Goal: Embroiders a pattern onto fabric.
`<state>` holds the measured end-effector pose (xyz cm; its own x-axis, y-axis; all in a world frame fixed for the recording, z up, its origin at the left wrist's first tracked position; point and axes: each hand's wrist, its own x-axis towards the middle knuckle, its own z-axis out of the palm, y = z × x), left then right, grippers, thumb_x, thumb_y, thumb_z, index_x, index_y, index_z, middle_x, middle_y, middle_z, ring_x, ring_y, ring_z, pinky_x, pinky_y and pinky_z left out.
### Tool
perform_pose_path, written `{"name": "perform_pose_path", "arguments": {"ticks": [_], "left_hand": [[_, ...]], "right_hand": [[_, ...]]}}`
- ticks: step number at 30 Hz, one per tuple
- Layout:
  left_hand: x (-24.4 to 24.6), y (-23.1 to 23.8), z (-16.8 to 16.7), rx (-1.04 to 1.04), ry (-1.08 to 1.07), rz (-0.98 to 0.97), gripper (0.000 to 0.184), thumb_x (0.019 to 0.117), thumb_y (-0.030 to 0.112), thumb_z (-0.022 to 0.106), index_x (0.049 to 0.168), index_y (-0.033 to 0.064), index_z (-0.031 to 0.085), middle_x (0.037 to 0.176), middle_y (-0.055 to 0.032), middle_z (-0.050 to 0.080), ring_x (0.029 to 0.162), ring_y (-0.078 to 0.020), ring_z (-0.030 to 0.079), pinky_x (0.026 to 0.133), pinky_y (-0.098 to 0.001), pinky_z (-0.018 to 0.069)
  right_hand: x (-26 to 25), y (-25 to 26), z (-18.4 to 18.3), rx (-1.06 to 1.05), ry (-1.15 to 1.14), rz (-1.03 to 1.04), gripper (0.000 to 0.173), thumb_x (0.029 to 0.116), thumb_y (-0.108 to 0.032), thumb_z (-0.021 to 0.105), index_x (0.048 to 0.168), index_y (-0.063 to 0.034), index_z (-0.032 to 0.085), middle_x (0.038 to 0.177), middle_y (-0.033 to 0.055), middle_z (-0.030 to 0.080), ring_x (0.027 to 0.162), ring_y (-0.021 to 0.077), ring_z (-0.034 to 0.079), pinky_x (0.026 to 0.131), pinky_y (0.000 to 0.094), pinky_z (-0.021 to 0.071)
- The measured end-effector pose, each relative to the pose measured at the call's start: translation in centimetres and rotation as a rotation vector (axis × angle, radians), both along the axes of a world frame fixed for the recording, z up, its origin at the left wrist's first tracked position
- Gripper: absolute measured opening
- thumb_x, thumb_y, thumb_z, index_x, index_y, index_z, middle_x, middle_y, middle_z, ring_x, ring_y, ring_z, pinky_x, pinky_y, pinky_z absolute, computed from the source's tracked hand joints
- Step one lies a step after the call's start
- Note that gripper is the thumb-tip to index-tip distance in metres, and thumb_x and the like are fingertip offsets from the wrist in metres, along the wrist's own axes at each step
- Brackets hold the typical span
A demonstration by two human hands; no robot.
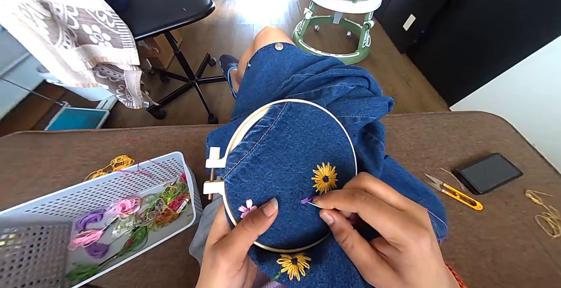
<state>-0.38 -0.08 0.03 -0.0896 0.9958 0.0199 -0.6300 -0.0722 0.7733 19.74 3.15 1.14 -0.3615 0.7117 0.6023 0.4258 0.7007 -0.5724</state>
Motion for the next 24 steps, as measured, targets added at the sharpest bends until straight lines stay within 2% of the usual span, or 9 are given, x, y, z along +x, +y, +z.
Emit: {"name": "perform_pose_path", "arguments": {"ticks": [24], "left_hand": [[-0.03,-0.06,0.03,0.017,0.0,0.0,0.02,0.0943,0.0,0.063,0.113,0.0065,0.063,0.101,-0.0071,0.077,0.094,-0.0147,0.076,0.088,-0.0346,0.0627]], "right_hand": [[0.02,0.15,0.06,-0.007,-0.006,0.007,0.018,0.1001,-0.018,0.06,0.103,-0.0103,0.075,0.083,-0.0027,0.058,0.072,-0.0044,0.051,0.064,0.0062,0.0421]]}}
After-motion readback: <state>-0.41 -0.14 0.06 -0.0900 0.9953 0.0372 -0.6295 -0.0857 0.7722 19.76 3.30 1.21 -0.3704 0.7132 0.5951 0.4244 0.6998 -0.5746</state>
